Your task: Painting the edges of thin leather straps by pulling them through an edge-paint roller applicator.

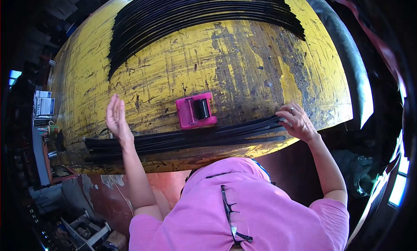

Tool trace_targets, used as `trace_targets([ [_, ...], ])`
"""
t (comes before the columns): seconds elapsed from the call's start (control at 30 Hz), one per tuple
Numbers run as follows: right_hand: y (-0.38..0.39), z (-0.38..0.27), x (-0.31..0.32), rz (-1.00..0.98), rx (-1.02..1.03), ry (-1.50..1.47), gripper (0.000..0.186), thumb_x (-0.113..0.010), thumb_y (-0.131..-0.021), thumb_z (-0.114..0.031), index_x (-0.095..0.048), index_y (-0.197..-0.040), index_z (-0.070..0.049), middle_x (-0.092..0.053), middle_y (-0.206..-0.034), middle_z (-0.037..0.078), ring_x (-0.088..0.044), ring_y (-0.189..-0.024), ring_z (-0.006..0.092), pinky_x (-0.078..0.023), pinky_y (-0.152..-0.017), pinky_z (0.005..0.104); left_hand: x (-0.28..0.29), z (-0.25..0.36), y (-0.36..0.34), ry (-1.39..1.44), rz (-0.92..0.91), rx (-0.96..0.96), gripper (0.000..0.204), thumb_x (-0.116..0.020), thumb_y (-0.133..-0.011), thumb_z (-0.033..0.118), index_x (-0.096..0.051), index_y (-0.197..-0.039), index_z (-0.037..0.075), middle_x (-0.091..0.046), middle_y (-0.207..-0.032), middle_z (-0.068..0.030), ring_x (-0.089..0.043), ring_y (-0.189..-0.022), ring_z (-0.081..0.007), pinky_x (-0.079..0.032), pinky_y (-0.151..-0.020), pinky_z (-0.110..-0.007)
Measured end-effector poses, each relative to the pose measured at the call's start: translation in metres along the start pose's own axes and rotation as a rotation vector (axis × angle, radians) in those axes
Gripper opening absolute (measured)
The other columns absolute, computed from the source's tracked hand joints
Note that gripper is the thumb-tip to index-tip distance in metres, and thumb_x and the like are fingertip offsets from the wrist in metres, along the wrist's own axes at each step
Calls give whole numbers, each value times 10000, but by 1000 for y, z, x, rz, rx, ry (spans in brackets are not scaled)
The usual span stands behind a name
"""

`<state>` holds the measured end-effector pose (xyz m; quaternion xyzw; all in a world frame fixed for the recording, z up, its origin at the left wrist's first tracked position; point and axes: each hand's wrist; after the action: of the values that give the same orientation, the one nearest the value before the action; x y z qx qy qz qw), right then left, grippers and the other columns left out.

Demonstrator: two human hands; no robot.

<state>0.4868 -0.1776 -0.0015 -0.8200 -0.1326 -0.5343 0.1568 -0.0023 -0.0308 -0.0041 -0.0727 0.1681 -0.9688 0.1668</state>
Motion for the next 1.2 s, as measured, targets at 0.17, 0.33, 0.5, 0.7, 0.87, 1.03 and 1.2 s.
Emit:
trace_targets([
  [0.17,10,3,-4,49,37,37,290,-705,-659,-52,-593,-925,-70,-557,-965,99,-552,-914,284,-446,-800,382,-51,47,47,41,-235,-64,262,-607,-817,28,-589,-1077,8,-602,-1083,-119,-565,-1032,-196,-445,-929,-319],
  [0.33,11,4,-7,59,106,76,312,-699,-669,-33,-607,-964,-78,-574,-940,88,-562,-882,292,-453,-784,413,-104,65,95,-5,-631,-282,165,-654,-749,15,-643,-913,35,-658,-926,-83,-609,-877,-185,-470,-794,-307],
  [0.5,-3,-28,29,94,25,-83,286,-652,-606,32,-567,-867,-46,-577,-920,129,-556,-857,325,-443,-773,406,-158,84,138,190,-939,-212,312,-639,-803,57,-592,-1111,42,-611,-995,-116,-561,-971,-252,-458,-821,-329],
  [0.7,-18,-43,82,128,-27,-126,250,-622,-592,72,-580,-824,-10,-544,-786,117,-542,-780,276,-445,-719,347,-161,106,133,117,-1023,-83,277,-612,-852,212,-600,-1038,8,-631,-781,-137,-613,-699,-253,-478,-670,-327],
  [0.87,-21,-31,101,154,-58,-151,273,-576,-637,132,-562,-876,1,-514,-802,113,-539,-742,228,-440,-673,285,-64,98,57,-157,-932,80,215,-601,-872,228,-678,-901,29,-660,-728,-83,-527,-529,-60,-421,-458,-237],
  [1.03,-28,-19,105,170,-87,-120,267,-569,-681,134,-562,-913,3,-490,-807,90,-513,-744,193,-419,-671,273,77,110,-30,-256,-583,365,281,-558,-894,334,-688,-879,85,-551,-592,54,-406,-468,-34,-342,-428,-179],
  [1.2,-57,-34,100,162,-23,-101,249,-571,-700,125,-564,-917,5,-479,-808,80,-503,-738,169,-412,-665,256,183,132,-84,-516,-139,241,372,-610,-830,447,-689,-743,94,-484,-503,63,-373,-445,-24,-341,-441,-189],
])
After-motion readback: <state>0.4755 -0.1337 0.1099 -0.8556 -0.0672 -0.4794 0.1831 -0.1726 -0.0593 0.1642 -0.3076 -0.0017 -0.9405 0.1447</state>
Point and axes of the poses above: each hand's wrist, its own y-axis away from the middle knuckle, its own x-axis out of the back of the hand, z = x × y
